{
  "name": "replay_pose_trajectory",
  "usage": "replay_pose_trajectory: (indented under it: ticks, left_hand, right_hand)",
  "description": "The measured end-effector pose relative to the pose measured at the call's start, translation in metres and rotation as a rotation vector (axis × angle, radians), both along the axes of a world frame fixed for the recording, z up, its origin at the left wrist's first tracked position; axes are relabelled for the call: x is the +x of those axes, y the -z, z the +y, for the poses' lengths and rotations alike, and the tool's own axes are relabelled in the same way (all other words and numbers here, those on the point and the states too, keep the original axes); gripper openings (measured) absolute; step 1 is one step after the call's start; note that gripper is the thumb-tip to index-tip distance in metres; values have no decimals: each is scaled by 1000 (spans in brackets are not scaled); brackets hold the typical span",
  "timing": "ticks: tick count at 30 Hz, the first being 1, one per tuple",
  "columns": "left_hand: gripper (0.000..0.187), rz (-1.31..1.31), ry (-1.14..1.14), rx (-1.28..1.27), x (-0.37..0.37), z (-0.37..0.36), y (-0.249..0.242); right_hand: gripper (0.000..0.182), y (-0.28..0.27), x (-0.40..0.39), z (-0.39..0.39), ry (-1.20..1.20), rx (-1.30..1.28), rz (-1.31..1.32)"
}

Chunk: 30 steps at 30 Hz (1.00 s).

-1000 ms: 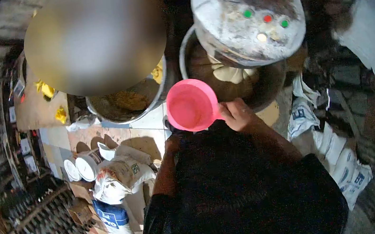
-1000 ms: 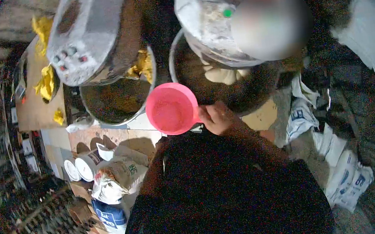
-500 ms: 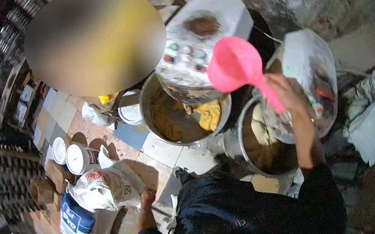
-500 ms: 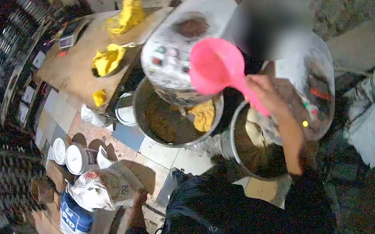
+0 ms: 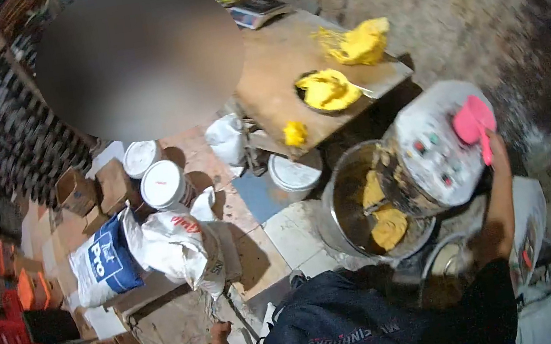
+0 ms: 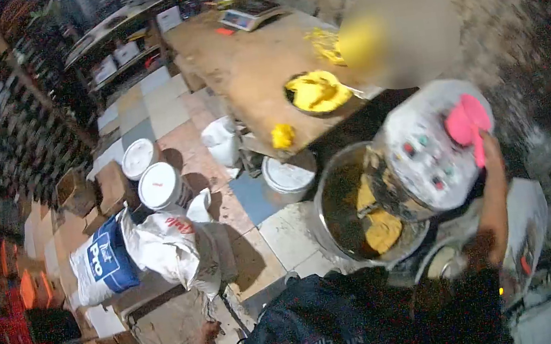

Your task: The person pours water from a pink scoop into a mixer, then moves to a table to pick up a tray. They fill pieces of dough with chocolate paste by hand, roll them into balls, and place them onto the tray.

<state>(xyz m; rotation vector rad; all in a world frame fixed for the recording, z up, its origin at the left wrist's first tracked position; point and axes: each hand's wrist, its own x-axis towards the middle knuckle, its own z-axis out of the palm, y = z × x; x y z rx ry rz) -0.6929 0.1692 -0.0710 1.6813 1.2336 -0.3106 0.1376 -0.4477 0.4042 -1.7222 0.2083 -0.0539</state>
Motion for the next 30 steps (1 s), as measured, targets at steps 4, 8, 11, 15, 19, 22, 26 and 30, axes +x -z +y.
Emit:
replay_pose_trajectory:
  ticks: [4,8,11,15,19,22,26,30]
  left_hand:
    - [41,-49,-20,-172,58,26,10]
    - [47,192,242,-68,171,61,0]
    - [54,148,373,85,255,92,26]
    - [54,149,345,5,389,148,-37]
    - [50,30,410,117,489,203,-46]
    - [42,-101,225,232,547,263,-29]
    - [41,-321,-83,227,558,338,-70]
    - [44,3,-48,113,505,414,-65]
  right_hand:
    - [55,-13,16,-21,19,-806,-52]
    - [51,-69,-32,54,594,-1778,-373]
    - [35,-90,-28,113,717,-1598,-868]
    - [19,-74,16,211,522,-1219,-1217]
    - [12,-32,78,359,271,-703,-1039]
    - [11,0,107,531,87,-471,-831]
    - [10,50,87,763,-555,-271,-1087]
    - [17,99,57,905,-1003,-565,-749]
